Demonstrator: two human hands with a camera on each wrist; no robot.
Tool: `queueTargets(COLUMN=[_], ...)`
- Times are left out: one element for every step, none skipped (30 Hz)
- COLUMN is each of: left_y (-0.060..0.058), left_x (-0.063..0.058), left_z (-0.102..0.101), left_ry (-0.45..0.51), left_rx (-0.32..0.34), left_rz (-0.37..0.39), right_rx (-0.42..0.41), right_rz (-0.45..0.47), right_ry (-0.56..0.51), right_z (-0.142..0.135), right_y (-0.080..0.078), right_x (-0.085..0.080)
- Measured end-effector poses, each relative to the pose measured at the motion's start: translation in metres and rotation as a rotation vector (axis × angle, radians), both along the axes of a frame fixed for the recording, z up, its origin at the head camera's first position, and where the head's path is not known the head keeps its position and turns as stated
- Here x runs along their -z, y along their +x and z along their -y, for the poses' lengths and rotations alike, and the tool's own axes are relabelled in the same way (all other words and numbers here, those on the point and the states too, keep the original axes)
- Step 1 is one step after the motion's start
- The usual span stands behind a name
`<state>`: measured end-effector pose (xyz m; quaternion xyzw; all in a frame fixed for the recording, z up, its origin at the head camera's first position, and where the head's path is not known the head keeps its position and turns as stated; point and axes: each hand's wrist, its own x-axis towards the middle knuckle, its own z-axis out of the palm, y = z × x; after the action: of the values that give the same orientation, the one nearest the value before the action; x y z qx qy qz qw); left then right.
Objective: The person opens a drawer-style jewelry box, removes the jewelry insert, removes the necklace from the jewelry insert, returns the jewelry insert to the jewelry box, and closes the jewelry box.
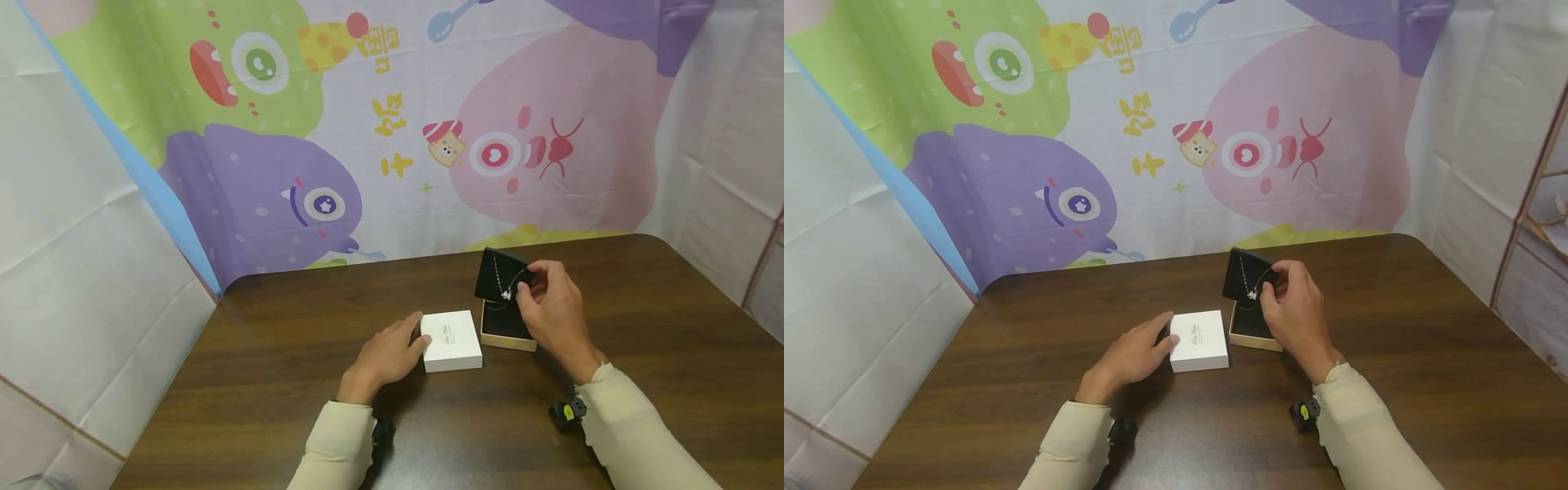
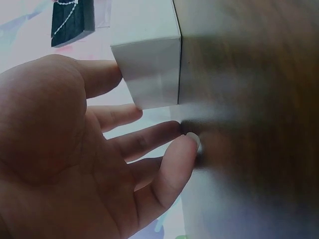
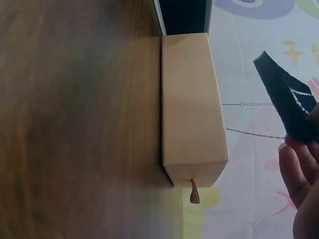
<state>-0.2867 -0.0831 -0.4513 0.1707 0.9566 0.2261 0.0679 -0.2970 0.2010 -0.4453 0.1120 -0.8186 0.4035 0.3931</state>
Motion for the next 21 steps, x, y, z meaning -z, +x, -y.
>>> queueTargets(left_y=[0.0, 0.0, 0.0, -0.0001, 0.0, -0.0002, 0.0, 0.0001, 0.0001, 0.0001, 0.0, 0.0, 0.0001, 0.0001, 0.0002, 0.0001, 0.0002, 0.0002, 0.0001, 0.0, 0.0], left_x=[0.0001, 0.0002, 0.0003, 0.0004, 0.0003, 0.0003, 0.0001, -0.0001, -0.0003, -0.0004, -0.0005, -0.0005, -0.0007, -0.0008, -0.0011, -0.0012, -0.0015, -0.0017, -0.0018, -0.0017, -0.0017], left_z=[-0.0001, -0.0002, -0.0003, -0.0003, -0.0004, -0.0004, -0.0005, -0.0005, -0.0006, -0.0006, -0.0005, -0.0005, -0.0007, -0.0008, -0.0008, -0.0009, -0.0009, -0.0011, -0.0012, -0.0011, -0.001], left_ry=[0.0, -0.001, -0.003, -0.003, -0.002, 0.001, 0.002, 0.002, 0.002, 0.002, 0.003, 0.004, 0.002, 0.001, 0.001, 0.0, 0.0, -0.002, -0.002, -0.002, -0.001], left_rx=[0.001, 0.002, 0.002, 0.002, 0.001, 0.001, 0.0, -0.001, -0.002, -0.004, -0.004, -0.005, -0.006, -0.006, -0.006, -0.006, -0.005, -0.004, -0.002, -0.001, 0.001], left_rz=[-0.002, -0.002, -0.003, -0.003, -0.003, -0.002, -0.002, 0.0, 0.001, 0.003, 0.004, 0.005, 0.005, 0.005, 0.005, 0.004, 0.002, 0.0, -0.002, -0.003, -0.004], right_rx=[0.0, 0.0, 0.001, 0.0, -0.003, -0.005, -0.007, -0.009, -0.011, -0.014, -0.017, -0.018, -0.016, -0.016, -0.017, -0.018, -0.018, -0.017, -0.018, -0.02, -0.021], right_rz=[-0.004, -0.007, -0.009, -0.01, -0.01, -0.011, -0.012, -0.013, -0.014, -0.015, -0.016, -0.016, -0.016, -0.013, -0.01, -0.006, -0.001, 0.003, 0.006, 0.008, 0.009], right_ry=[0.003, 0.006, 0.008, 0.009, 0.007, 0.003, -0.002, -0.007, -0.013, -0.02, -0.027, -0.031, -0.033, -0.034, -0.037, -0.037, -0.036, -0.035, -0.036, -0.037, -0.038], right_z=[0.0, 0.0, 0.0, 0.0001, 0.0002, 0.0003, 0.0005, 0.0006, 0.0008, 0.001, 0.0011, 0.0012, 0.0013, 0.0013, 0.0013, 0.0013, 0.0013, 0.0013, 0.0013, 0.0013, 0.0012], right_y=[0.0001, 0.0002, 0.0003, 0.0004, 0.0005, 0.0007, 0.0008, 0.001, 0.001, 0.0011, 0.0011, 0.0012, 0.0013, 0.0012, 0.0013, 0.0014, 0.0016, 0.0018, 0.002, 0.0021, 0.0022], right_x=[0.0, 0.0, -0.0001, 0.0, 0.0, 0.0, 0.0002, 0.0003, 0.0004, 0.0005, 0.0007, 0.0007, 0.0006, 0.0004, 0.0001, -0.0002, -0.0006, -0.001, -0.0013, -0.0015, -0.0015])
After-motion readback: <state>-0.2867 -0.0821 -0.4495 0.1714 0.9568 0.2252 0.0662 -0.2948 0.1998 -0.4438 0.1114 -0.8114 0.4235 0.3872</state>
